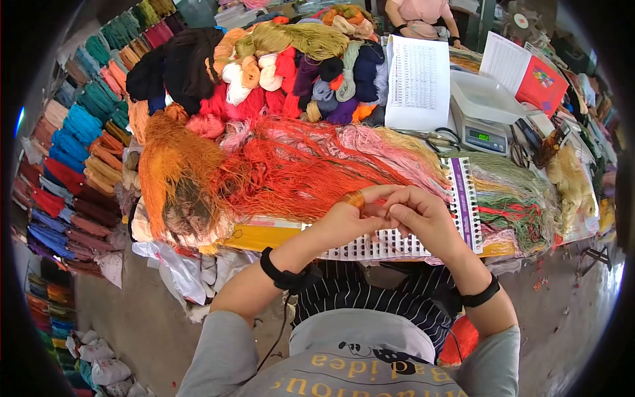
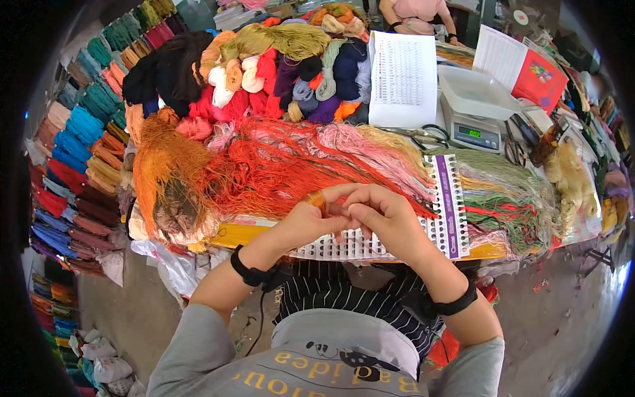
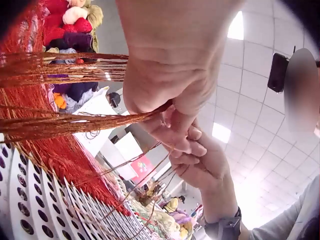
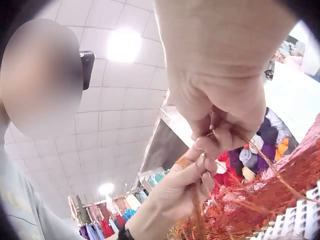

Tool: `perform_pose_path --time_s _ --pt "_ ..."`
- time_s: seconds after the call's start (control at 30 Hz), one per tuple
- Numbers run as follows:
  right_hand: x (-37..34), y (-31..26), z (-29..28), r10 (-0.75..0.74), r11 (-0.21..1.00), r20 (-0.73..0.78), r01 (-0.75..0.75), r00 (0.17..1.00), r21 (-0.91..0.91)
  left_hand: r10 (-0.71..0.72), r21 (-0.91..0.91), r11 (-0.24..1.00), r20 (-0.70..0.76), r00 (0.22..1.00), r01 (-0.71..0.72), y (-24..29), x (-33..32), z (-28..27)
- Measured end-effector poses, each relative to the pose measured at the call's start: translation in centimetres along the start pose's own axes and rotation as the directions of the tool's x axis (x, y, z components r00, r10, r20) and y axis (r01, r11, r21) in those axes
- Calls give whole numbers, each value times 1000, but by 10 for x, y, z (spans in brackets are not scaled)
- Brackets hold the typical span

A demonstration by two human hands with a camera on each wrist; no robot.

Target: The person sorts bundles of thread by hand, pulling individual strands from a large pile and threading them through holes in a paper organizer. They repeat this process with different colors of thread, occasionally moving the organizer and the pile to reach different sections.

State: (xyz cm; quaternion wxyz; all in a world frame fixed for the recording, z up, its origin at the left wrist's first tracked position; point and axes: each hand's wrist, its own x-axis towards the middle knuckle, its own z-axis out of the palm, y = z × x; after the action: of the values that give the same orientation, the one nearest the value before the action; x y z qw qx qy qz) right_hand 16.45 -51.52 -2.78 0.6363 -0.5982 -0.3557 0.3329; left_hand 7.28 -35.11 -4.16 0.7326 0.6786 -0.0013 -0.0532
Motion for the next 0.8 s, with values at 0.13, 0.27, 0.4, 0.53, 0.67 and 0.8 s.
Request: perform_pose_path --time_s 0.13,0.27,0.4,0.53,0.67,0.8 --pt "2 22 -9 95 995 -2 -95 996 13 105 15 995 -112 988 -104 7 -13 -14" --pt "9 77 -22 160 971 -62 -169 985 -171 172 188 977 -422 890 -100 15 -39 -55" --pt "12 114 -26 191 940 -117 -216 975 -264 148 90 989 -650 746 -117 26 -74 -120" --pt "11 125 -24 215 888 -106 -239 971 -393 76 -184 911 -805 589 -369 34 -104 -199" --pt "11 122 -23 219 854 -118 -248 969 -457 -24 -259 882 -860 510 -394 28 -120 -281" --pt "8 124 -23 192 872 -117 -224 974 -435 95 -14 974 -883 460 -227 36 -124 -308"
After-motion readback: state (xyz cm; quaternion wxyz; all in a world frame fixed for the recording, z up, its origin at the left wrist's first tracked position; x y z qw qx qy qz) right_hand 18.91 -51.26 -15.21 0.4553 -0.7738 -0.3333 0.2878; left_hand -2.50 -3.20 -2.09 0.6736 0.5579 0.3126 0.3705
